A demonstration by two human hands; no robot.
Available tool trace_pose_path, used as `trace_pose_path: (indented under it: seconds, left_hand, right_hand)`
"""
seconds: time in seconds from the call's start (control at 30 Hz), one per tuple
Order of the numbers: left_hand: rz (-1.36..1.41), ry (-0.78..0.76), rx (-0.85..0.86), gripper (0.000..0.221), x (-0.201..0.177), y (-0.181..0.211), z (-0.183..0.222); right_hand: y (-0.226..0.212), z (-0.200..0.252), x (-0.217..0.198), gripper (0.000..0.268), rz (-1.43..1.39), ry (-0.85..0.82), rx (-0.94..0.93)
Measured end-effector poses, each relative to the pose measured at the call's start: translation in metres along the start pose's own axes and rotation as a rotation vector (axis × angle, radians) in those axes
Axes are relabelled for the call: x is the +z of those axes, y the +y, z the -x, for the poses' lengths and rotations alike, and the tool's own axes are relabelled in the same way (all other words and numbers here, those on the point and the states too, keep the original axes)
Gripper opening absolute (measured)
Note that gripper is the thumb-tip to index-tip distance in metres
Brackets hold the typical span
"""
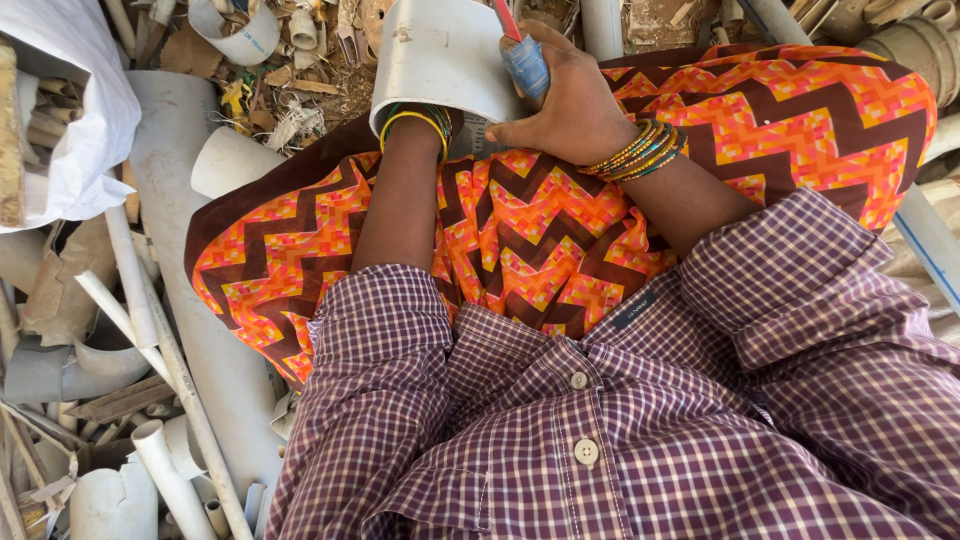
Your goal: The person uses a hacksaw and a scraping tool to trim and clean the interior of a PVC pipe fitting while sitting amidst a pile of plastic scrap.
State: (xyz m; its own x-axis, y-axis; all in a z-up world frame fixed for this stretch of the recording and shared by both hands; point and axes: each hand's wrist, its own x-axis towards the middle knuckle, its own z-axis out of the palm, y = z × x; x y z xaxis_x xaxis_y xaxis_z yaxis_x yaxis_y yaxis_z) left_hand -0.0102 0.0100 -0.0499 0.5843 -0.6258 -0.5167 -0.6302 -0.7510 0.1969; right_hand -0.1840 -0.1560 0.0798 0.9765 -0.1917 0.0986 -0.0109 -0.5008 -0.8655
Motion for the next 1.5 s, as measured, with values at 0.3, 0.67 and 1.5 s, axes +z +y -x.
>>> trace_pose_path:
  seconds: [0.3, 0.67, 1.5]
  left_hand:
    - [-0.01, -0.001, 0.004, 0.058, -0.003, 0.001, -0.002]
    - [-0.045, -0.06, 0.002, 0.061, 0.001, 0.002, 0.008]
    - [0.152, -0.169, 0.041, 0.047, 0.001, 0.038, 0.005]
  right_hand:
    - [-0.004, -0.002, -0.003, 0.091, -0.083, 0.008, 0.116]
    - [-0.007, -0.002, -0.001, 0.085, -0.059, 0.02, 0.049]
    - [0.001, -0.007, -0.009, 0.092, 0.095, 0.108, 0.114]
